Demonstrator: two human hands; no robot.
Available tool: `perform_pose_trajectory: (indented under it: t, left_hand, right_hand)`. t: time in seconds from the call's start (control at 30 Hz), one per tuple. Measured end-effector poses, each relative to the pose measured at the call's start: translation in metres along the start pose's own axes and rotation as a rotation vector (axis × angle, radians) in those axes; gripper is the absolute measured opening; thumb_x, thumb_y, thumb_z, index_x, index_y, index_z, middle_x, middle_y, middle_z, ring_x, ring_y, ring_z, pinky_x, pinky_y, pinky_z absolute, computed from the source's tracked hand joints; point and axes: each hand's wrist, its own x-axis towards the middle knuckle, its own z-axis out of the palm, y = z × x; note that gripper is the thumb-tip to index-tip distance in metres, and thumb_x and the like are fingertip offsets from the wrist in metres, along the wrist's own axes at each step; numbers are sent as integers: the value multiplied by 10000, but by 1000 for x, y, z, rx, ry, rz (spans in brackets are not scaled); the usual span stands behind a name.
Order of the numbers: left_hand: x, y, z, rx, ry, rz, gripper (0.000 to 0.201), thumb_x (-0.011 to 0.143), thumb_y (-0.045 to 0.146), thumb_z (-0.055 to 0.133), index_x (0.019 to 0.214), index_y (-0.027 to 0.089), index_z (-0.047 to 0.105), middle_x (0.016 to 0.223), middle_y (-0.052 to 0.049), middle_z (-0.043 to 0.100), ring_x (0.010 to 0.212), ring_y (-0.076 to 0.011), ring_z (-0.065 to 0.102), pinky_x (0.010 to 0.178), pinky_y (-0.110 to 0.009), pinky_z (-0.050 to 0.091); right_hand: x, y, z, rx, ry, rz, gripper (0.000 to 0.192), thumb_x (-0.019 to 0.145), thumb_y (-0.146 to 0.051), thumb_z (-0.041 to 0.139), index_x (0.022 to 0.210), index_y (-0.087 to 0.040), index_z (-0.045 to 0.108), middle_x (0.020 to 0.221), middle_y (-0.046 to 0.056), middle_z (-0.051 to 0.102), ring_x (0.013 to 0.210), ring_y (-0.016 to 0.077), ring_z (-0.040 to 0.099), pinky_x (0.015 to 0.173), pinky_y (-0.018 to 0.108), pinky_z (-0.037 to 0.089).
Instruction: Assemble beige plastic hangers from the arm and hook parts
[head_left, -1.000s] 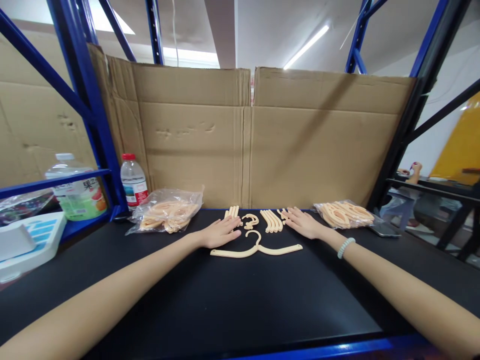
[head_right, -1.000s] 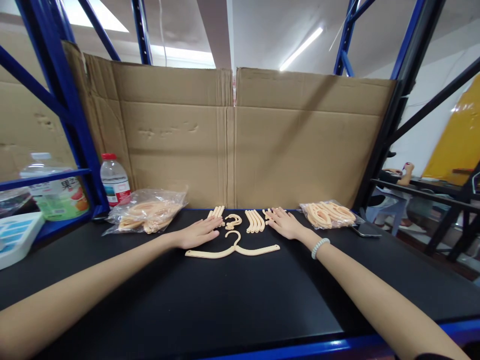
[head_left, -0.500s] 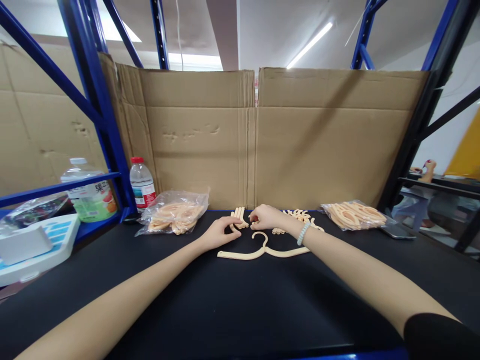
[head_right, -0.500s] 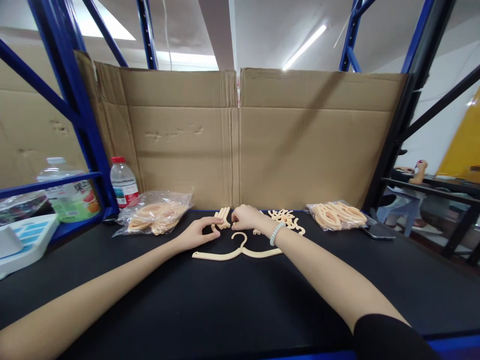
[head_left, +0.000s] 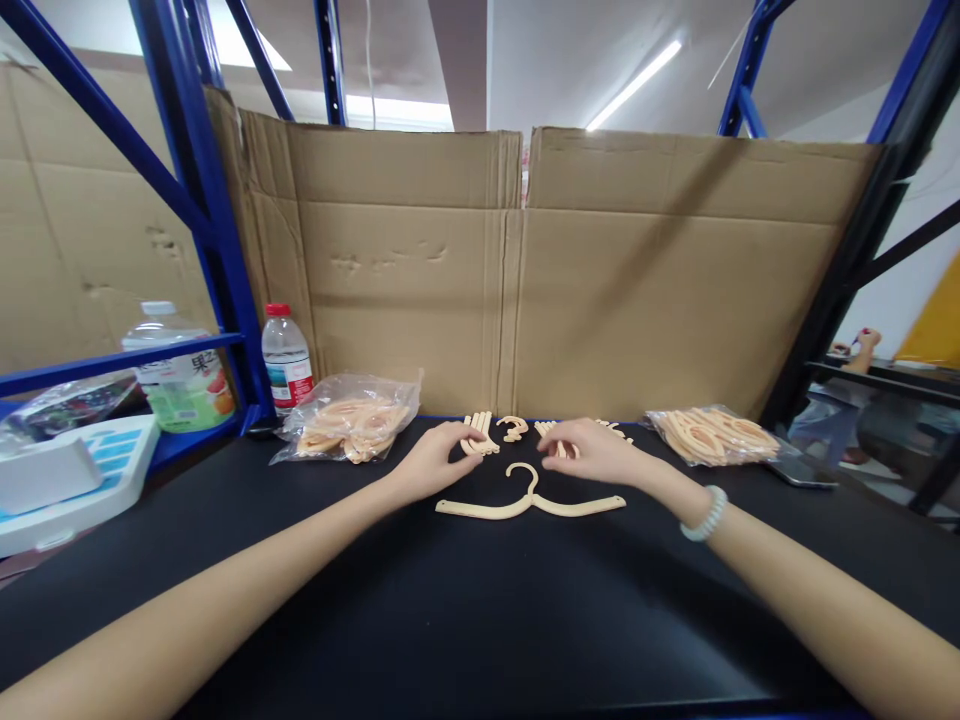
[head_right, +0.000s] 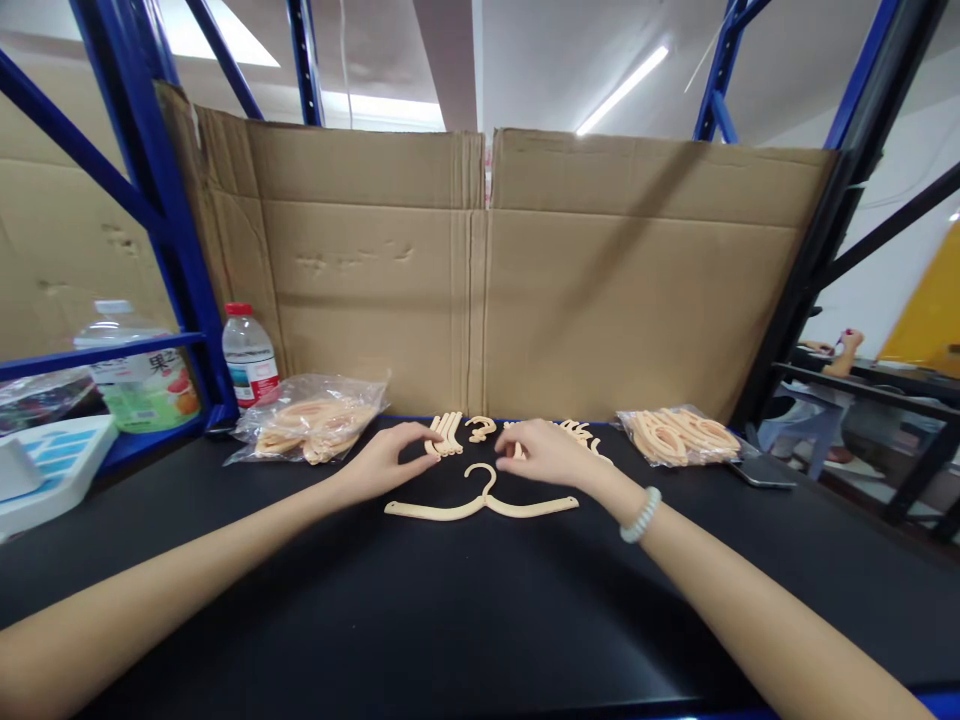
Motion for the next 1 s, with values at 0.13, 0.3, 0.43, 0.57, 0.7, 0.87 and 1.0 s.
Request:
perform_pose_trajectory:
  t: [0.13, 0.3, 0.43, 0.57, 0.7, 0.87, 1.0]
  left_hand:
    - [-18, 27, -8, -41, -250, 101, 148, 787, 294, 655, 883, 181, 656, 850, -11, 672, 782, -161, 613, 740, -264, 467]
    - [-25, 29, 0, -1, -334, 93, 69, 801, 236, 623, 804, 186, 672, 787, -6, 647, 727, -144, 582, 690, -241, 447]
    - [-21, 16, 9, -2, -262, 89, 99, 829, 206, 575, 842, 186, 670, 823, -21, 656, 774, -155, 599, 717, -250, 466]
    - [-18, 8, 16, 31, -176, 92, 118, 839, 198, 553, 850, 188, 670, 861, -37, 651, 838, -174, 606, 760, -274, 481]
    - [-18, 5, 18, 8, -138, 102, 154, 853, 197, 525, 889, 194, 675, 894, -44, 649, 866, -173, 610, 775, -274, 495]
    - [-19, -5, 9, -49, -43, 39, 170, 829, 206, 539, 939, 196, 669, 920, -36, 672, 825, -162, 624, 733, -271, 509]
    - [-18, -25, 0, -34, 80, -37, 187, 840, 214, 504, 933, 188, 665, 889, -35, 679, 802, -170, 636, 709, -287, 523]
  right_hand:
    - [-47, -1, -12, 45, -154, -23, 158, 707, -217, 677, 864, -193, 676, 822, 8, 659, 629, 126, 534, 603, 246, 405]
    - [-62, 13, -4, 135, -184, 81, 121, 669, -108, 594, 759, -166, 651, 663, -13, 562, 576, 110, 481, 539, 223, 372]
    - [-59, 25, 3, 203, -142, 95, 75, 686, -110, 577, 719, -159, 622, 628, -22, 521, 562, 104, 457, 521, 217, 354]
    - [-58, 32, 6, 225, -86, 93, 45, 725, -133, 567, 712, -160, 600, 607, -26, 499, 552, 104, 438, 517, 219, 344]
    - [-58, 36, 10, 213, -46, 91, 56, 761, -149, 555, 731, -163, 600, 606, -22, 493, 551, 110, 433, 520, 225, 347]
    - [-61, 39, 9, 85, 102, 14, 110, 777, -171, 585, 874, -183, 636, 810, 29, 566, 638, 131, 484, 611, 264, 405]
    - [-63, 39, 4, 104, 336, 24, 124, 844, -185, 519, 865, -199, 640, 778, 22, 558, 577, 122, 459, 565, 265, 394]
